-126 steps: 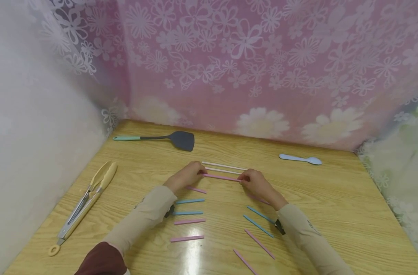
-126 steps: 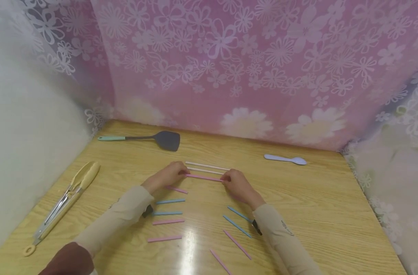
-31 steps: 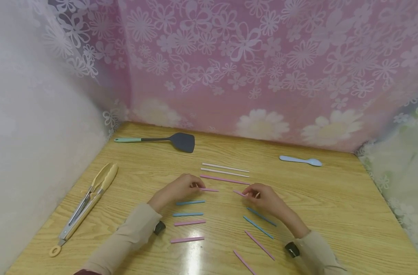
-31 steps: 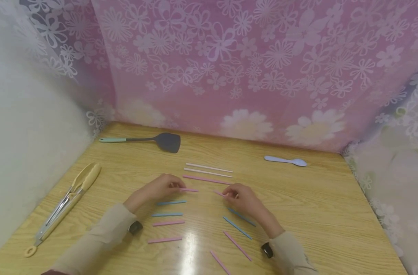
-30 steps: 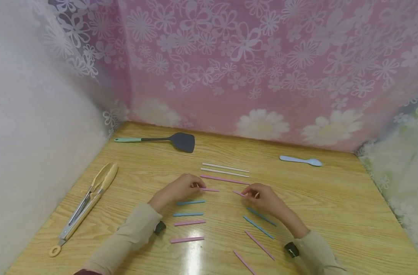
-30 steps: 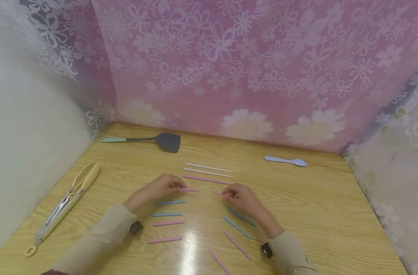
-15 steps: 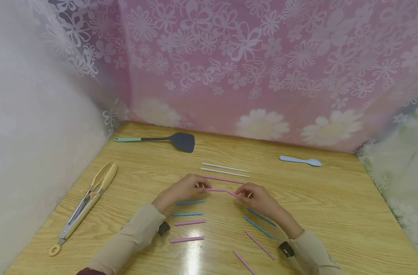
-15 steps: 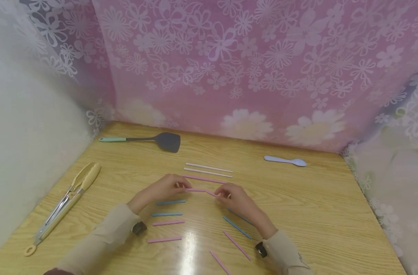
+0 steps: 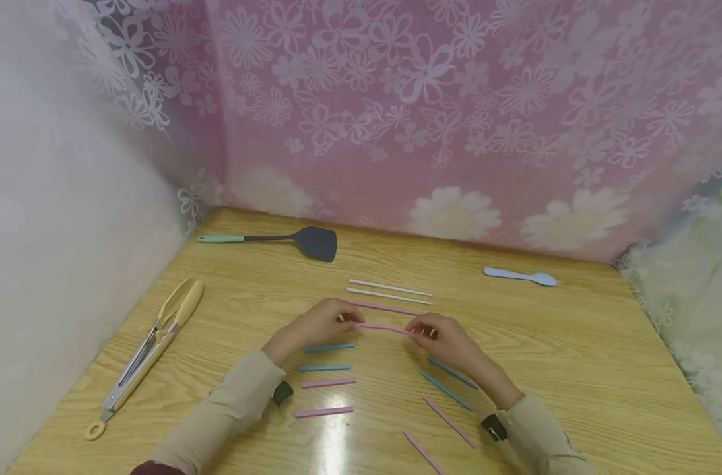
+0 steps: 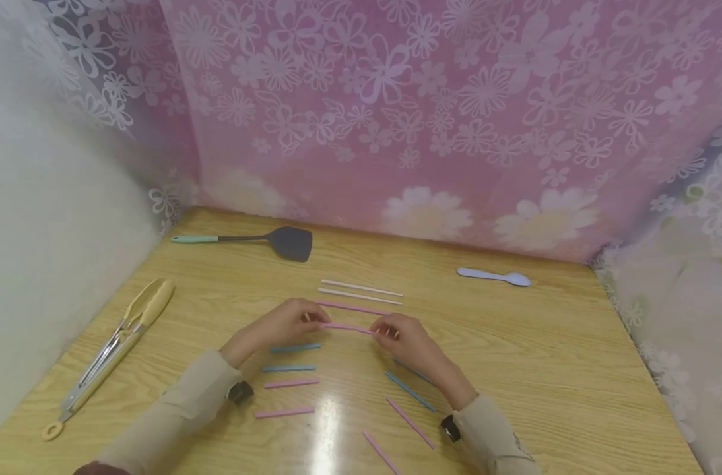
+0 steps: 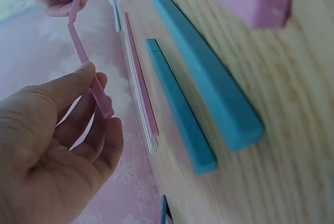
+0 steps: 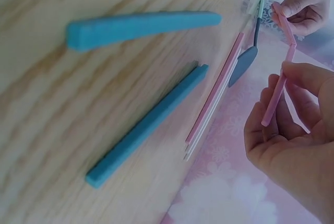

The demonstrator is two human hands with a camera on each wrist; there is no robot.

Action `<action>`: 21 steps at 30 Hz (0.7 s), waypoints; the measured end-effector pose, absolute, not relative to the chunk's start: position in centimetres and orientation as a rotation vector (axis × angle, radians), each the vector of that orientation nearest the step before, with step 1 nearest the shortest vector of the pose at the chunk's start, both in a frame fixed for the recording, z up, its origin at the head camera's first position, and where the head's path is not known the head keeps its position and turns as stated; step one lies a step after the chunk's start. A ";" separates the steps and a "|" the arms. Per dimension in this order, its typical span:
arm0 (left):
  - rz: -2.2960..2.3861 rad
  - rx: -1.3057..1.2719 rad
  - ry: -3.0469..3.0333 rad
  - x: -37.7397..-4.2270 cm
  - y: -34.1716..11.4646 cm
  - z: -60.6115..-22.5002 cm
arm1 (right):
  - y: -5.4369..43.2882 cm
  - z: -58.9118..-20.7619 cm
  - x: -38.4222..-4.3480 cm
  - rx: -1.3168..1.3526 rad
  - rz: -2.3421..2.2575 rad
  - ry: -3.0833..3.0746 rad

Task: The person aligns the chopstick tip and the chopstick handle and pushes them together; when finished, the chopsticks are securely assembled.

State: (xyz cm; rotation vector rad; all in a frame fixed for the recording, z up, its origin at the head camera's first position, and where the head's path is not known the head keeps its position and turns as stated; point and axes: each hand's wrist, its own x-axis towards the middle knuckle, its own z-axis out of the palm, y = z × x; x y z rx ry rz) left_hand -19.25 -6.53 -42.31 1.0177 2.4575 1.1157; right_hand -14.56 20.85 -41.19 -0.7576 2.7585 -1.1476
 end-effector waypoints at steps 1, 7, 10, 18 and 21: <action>1.117 1.016 2.453 -19.2 -6.6 -42.3 | 20.8 -41.2 -14.6 -0.757 -1.154 2.756; 1.104 1.029 2.449 -19.2 -6.8 -42.1 | 20.7 -41.4 -14.6 -0.756 -1.171 2.751; 1.090 1.056 2.454 -19.3 -6.8 -42.2 | 20.5 -41.4 -14.6 -0.743 -1.157 2.759; 1.060 1.092 2.450 -19.4 -6.5 -42.4 | 20.2 -41.7 -14.5 -0.725 -1.131 2.806; 1.057 1.103 2.459 -19.3 -6.4 -42.5 | 20.1 -41.9 -14.5 -0.740 -1.150 2.826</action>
